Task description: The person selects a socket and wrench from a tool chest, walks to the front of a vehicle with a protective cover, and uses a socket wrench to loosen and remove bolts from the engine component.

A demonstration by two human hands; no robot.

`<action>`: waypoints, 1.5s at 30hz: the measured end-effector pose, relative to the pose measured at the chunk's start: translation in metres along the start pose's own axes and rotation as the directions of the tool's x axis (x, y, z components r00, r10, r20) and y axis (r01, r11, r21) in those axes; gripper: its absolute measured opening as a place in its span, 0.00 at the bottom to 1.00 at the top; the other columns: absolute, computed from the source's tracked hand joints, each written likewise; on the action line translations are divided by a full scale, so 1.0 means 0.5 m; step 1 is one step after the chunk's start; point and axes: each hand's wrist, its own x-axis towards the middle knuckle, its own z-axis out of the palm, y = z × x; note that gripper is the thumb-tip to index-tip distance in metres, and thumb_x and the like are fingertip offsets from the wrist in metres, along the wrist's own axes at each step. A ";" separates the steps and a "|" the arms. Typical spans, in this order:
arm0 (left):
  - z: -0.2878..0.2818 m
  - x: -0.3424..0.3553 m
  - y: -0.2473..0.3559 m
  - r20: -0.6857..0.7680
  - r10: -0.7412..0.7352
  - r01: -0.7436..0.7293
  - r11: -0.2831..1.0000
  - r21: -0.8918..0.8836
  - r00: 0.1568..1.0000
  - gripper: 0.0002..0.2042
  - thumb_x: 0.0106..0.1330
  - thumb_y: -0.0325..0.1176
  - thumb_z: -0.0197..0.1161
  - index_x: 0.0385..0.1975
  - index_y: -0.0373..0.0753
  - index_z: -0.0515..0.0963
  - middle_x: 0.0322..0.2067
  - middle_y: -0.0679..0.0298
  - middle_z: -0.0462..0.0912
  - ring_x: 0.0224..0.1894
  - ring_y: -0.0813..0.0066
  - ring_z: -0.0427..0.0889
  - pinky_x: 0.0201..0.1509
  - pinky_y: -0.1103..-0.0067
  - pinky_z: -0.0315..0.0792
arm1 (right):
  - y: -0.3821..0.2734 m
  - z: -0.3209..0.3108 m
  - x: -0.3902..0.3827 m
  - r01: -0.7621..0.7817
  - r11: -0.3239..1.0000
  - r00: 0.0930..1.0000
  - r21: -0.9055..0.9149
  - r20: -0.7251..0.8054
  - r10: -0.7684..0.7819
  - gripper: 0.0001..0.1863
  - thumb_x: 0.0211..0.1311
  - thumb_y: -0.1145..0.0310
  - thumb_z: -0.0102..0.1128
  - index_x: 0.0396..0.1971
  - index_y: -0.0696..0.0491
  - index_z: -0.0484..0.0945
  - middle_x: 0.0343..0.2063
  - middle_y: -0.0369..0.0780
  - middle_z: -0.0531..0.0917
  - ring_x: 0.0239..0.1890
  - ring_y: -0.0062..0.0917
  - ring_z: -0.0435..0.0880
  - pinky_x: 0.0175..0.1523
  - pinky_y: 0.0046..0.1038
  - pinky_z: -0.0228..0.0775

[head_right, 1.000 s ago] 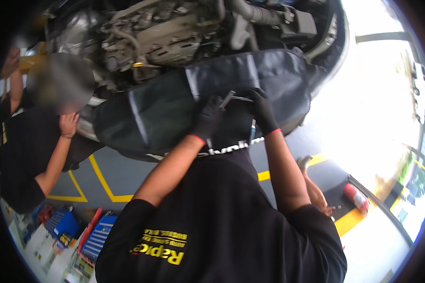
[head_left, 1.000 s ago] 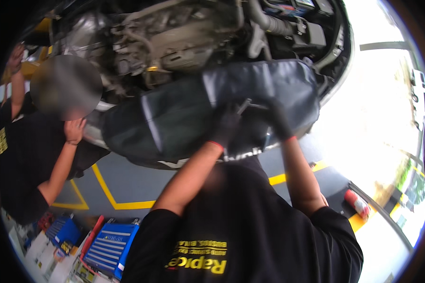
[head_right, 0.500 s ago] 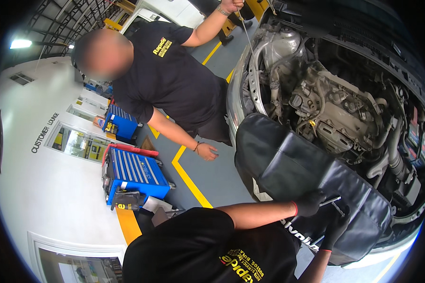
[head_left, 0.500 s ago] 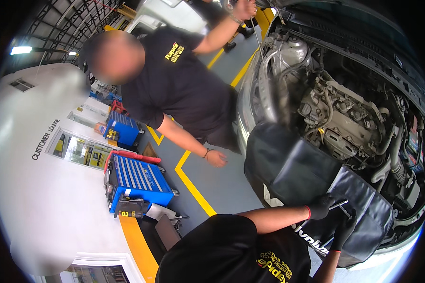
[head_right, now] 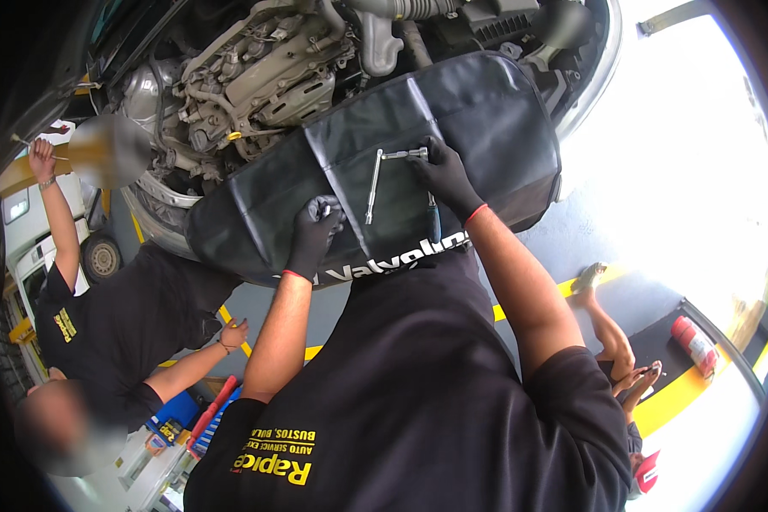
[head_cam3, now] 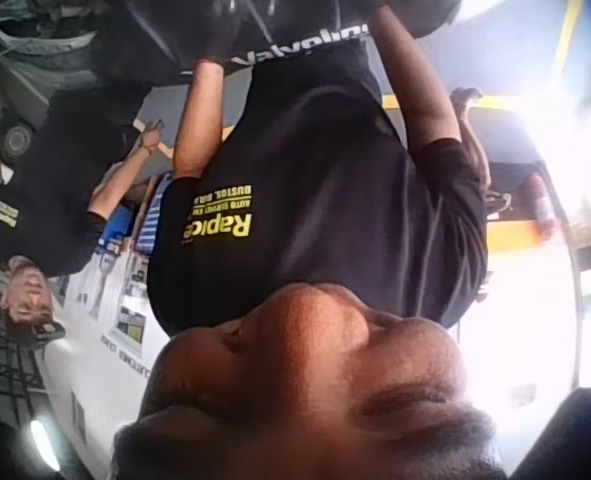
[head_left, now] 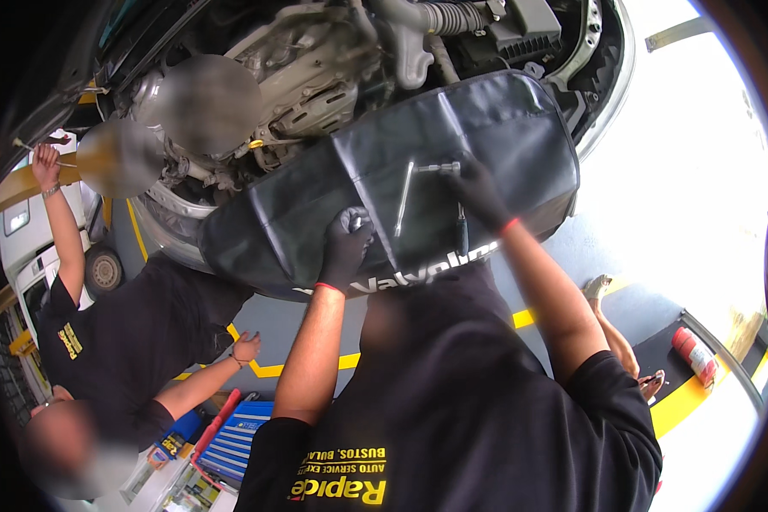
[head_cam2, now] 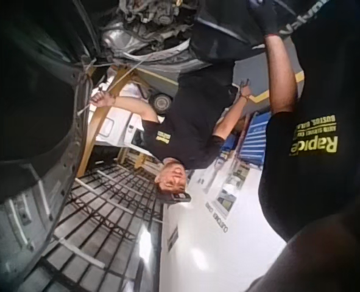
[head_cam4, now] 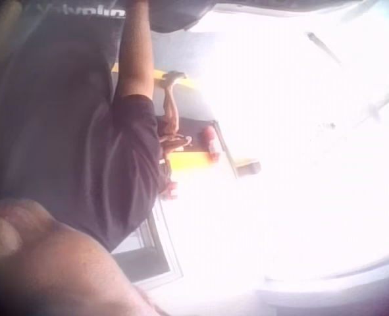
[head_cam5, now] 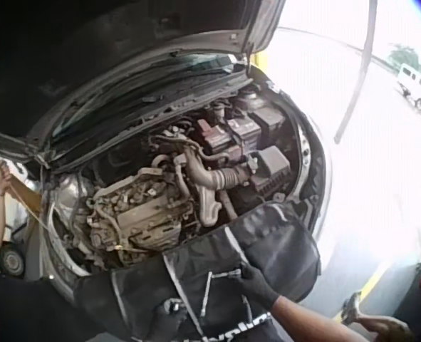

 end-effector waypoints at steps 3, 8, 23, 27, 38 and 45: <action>0.036 0.019 -0.003 -0.003 0.030 -0.030 0.995 -0.091 1.000 0.07 0.73 0.25 0.62 0.47 0.35 0.77 0.29 0.69 0.81 0.28 0.84 0.81 0.29 0.84 0.74 | -0.005 -0.003 0.000 -0.014 0.999 1.000 0.034 0.004 0.014 0.05 0.70 0.70 0.64 0.37 0.53 0.77 0.28 0.26 0.76 0.29 0.09 0.71 0.35 0.18 0.67; 0.065 0.084 0.001 0.099 0.018 -0.018 1.000 0.001 0.995 0.08 0.78 0.34 0.57 0.40 0.38 0.79 0.23 0.72 0.76 0.21 0.85 0.74 0.25 0.84 0.70 | -0.008 -0.016 0.010 -0.081 0.992 0.996 0.100 -0.015 0.083 0.08 0.66 0.70 0.67 0.40 0.53 0.77 0.29 0.29 0.79 0.29 0.12 0.75 0.34 0.20 0.70; 0.115 0.062 0.153 0.028 -0.038 0.042 0.432 -0.901 0.999 0.15 0.78 0.50 0.54 0.35 0.46 0.73 0.31 0.62 0.75 0.45 0.52 0.83 0.58 0.50 0.76 | -0.161 0.122 -0.060 0.413 0.858 0.908 -0.306 0.071 -0.412 0.14 0.64 0.71 0.70 0.36 0.58 0.71 0.29 0.45 0.83 0.30 0.29 0.85 0.35 0.30 0.75; 0.136 0.063 0.149 -0.003 0.019 -0.012 0.510 -0.860 1.000 0.15 0.78 0.50 0.54 0.38 0.45 0.74 0.32 0.63 0.76 0.44 0.56 0.83 0.54 0.54 0.78 | -0.164 0.147 -0.054 0.453 0.850 0.891 -0.268 0.104 -0.442 0.14 0.64 0.72 0.70 0.36 0.58 0.71 0.29 0.45 0.83 0.30 0.29 0.85 0.36 0.29 0.75; 0.171 0.194 0.070 -0.400 0.287 -0.492 0.510 -0.706 0.871 0.14 0.79 0.48 0.50 0.36 0.46 0.72 0.32 0.66 0.76 0.34 0.71 0.78 0.42 0.71 0.76 | -0.174 0.217 0.011 0.018 0.984 0.995 0.175 0.090 -0.034 0.07 0.68 0.76 0.64 0.34 0.51 0.73 0.28 0.32 0.79 0.29 0.14 0.75 0.33 0.20 0.68; 0.172 0.173 0.001 -0.465 0.425 -0.619 0.651 -0.439 0.777 0.06 0.78 0.42 0.51 0.42 0.50 0.70 0.33 0.70 0.72 0.36 0.76 0.74 0.43 0.74 0.73 | -0.145 0.212 0.012 0.552 0.767 0.830 -0.326 0.300 -0.470 0.07 0.66 0.76 0.65 0.34 0.57 0.73 0.28 0.41 0.82 0.30 0.21 0.80 0.38 0.27 0.73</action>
